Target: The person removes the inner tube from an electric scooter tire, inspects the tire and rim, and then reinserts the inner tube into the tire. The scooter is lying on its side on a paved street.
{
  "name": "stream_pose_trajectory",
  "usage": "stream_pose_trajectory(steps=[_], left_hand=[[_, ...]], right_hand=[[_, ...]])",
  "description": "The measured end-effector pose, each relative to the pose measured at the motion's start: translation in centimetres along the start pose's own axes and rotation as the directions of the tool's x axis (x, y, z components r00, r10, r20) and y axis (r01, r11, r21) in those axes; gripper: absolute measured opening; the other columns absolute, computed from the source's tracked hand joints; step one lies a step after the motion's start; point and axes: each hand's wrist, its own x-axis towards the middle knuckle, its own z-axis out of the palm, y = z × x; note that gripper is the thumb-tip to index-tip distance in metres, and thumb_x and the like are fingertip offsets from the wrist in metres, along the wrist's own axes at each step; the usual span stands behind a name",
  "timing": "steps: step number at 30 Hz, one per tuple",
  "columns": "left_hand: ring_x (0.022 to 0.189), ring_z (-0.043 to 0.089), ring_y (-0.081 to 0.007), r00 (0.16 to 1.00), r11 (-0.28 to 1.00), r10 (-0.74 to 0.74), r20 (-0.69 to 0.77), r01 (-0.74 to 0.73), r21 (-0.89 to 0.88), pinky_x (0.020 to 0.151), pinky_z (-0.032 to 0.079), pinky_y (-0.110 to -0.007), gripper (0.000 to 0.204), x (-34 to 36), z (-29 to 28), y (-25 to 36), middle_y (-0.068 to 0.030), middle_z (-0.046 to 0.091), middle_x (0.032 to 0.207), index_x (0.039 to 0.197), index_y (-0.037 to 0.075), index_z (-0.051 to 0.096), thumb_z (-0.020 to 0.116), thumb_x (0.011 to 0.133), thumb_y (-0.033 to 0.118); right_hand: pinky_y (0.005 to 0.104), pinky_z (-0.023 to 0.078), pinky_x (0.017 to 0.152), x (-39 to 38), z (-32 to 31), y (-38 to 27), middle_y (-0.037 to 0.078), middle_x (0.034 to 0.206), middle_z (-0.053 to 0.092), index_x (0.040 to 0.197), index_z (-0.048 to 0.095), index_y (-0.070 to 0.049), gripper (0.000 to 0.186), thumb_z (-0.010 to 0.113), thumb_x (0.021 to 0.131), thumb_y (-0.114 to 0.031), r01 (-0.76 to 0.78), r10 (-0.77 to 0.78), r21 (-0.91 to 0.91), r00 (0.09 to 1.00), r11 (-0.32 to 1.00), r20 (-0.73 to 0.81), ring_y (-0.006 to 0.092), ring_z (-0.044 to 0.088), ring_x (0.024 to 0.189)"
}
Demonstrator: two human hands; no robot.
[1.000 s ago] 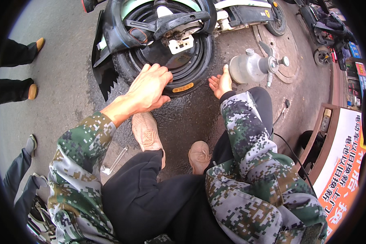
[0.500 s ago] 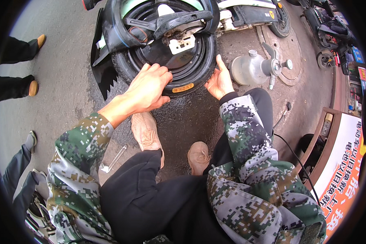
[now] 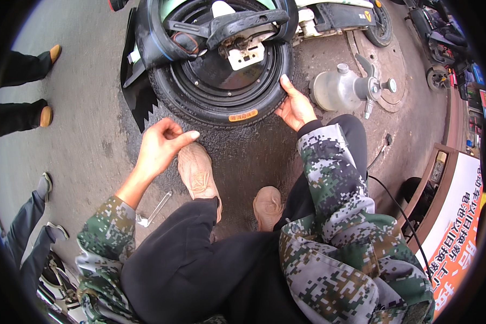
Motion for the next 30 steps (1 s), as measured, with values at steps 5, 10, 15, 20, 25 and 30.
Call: stream_pose_trajectory(steps=[5,10,15,20,25,30], left_hand=[[0.136,0.065,-0.0286,0.998,0.674,-0.044,-0.038,0.001,-0.739,0.111,0.059,-0.055,0.065,2.7,5.2,-1.7,-0.0128,0.071,0.134,0.146,0.002,0.056,0.09,0.099,0.03],[0.125,0.074,-0.0295,0.994,0.381,0.04,-0.102,-0.11,-0.918,0.106,0.063,-0.055,0.049,5.4,9.5,-2.4,-0.0167,0.074,0.138,0.145,0.0,0.058,0.08,0.105,0.02],[0.095,0.083,-0.0223,0.979,0.469,0.106,-0.171,-0.201,-0.86,0.082,0.071,-0.04,0.038,4.1,6.9,-3.1,-0.0121,0.083,0.115,0.132,-0.002,0.066,0.076,0.108,0.025],[0.095,0.083,-0.0224,0.976,0.568,0.016,-0.217,-0.188,-0.802,0.079,0.07,-0.038,0.044,4.0,6.5,-2.6,-0.0118,0.082,0.117,0.134,0.001,0.064,0.075,0.109,0.036],[0.119,0.078,-0.0312,0.984,0.361,0.042,-0.175,-0.178,-0.916,0.109,0.06,-0.056,0.055,4.0,9.6,-2.9,-0.0153,0.076,0.137,0.144,0.002,0.061,0.073,0.111,0.043],[0.12,0.078,-0.0322,0.998,0.35,0.066,-0.023,-0.045,-0.936,0.108,0.063,-0.051,0.05,4.5,12.1,-1.6,-0.0211,0.074,0.139,0.143,-0.004,0.061,0.074,0.111,0.032]], right_hand=[[0.0509,0.059,0.109,-0.5,0.2,0.4,0.007,0.139,0.076,0.149,0.064,-0.008,0.053,0.072,0.111,-0.044,-0.092,0.094,-0.06,0.995,0.994,0.026,0.0236,0.073,0.126],[0.059,0.04,0.126,-0.9,-0.2,1.8,0.011,0.152,0.068,0.156,0.056,-0.005,0.066,0.079,0.107,-0.044,-0.191,0.189,0.018,0.978,0.981,0.084,0.0263,0.059,0.144],[0.0543,0.051,0.117,-3.5,0.5,3.4,0.01,0.144,0.072,0.149,0.06,-0.007,0.061,0.081,0.106,-0.043,-0.233,0.227,0.025,0.963,0.972,0.147,0.0283,0.068,0.132],[0.0543,0.052,0.118,-4.2,1.2,3.2,0.012,0.144,0.073,0.148,0.062,-0.008,0.057,0.078,0.107,-0.045,-0.183,0.186,-0.035,0.973,0.982,0.133,0.0307,0.068,0.135],[0.0541,0.052,0.118,-3.6,0.2,3.4,0.014,0.146,0.072,0.147,0.062,-0.01,0.056,0.073,0.11,-0.049,-0.163,0.167,-0.035,0.969,0.986,0.181,0.031,0.069,0.131],[0.0549,0.043,0.127,-3.3,0.8,2.6,0.028,0.171,0.044,0.172,0.028,0.003,0.113,0.068,0.101,-0.076,-0.185,0.185,0.013,0.982,0.983,-0.024,0.0401,0.049,0.154]])
